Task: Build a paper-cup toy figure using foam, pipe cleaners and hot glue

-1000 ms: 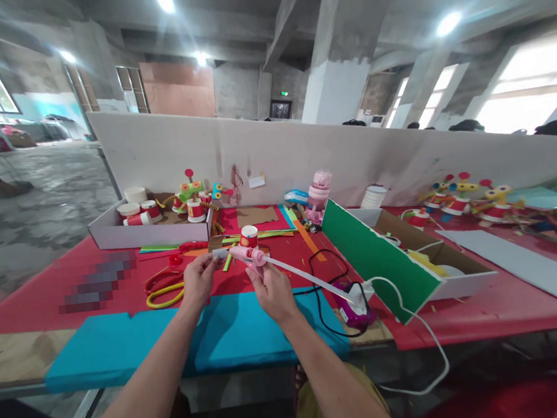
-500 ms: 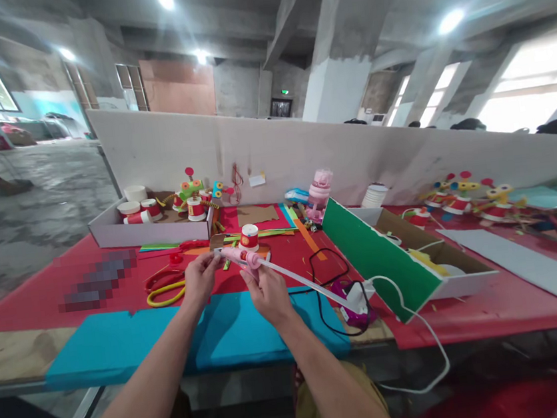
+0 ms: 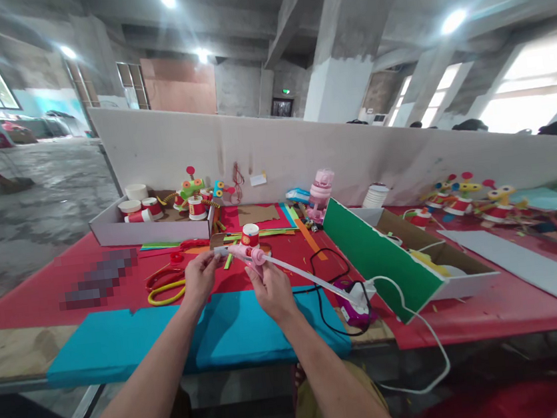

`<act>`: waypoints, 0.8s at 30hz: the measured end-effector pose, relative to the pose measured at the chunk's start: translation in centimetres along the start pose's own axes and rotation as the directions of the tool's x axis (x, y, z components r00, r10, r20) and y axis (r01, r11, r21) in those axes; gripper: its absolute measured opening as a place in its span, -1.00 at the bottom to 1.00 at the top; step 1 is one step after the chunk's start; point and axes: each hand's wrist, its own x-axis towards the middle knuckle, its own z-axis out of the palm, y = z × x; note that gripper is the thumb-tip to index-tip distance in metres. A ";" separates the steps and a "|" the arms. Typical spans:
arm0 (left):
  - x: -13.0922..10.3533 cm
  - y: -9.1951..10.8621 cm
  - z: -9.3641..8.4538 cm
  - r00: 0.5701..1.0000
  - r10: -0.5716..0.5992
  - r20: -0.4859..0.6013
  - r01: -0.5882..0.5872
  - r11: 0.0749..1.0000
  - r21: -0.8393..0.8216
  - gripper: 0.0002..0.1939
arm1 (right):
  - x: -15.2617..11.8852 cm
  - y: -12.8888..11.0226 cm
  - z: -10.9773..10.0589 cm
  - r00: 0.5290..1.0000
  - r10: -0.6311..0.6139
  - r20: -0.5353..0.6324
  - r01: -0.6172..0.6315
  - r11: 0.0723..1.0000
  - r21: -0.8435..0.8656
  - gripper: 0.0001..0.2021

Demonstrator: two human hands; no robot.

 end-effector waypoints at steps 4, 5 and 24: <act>0.0 0.1 0.1 0.998 -0.056 0.017 0.057 0.993 -0.107 -0.78 | 0.2 0.3 -0.3 0.998 0.070 0.009 -0.070 0.994 0.085 -0.61; 0.0 0.2 0.2 0.996 -0.083 0.026 0.086 0.984 -0.158 -0.77 | 0.3 0.4 -0.4 0.993 0.115 0.019 -0.116 0.982 0.151 -0.61; -0.1 3.0 -1.0 0.892 -0.390 0.227 0.429 0.577 -0.695 -0.85 | 5.3 11.1 -1.8 0.769 0.634 0.082 -0.580 0.638 0.506 -0.73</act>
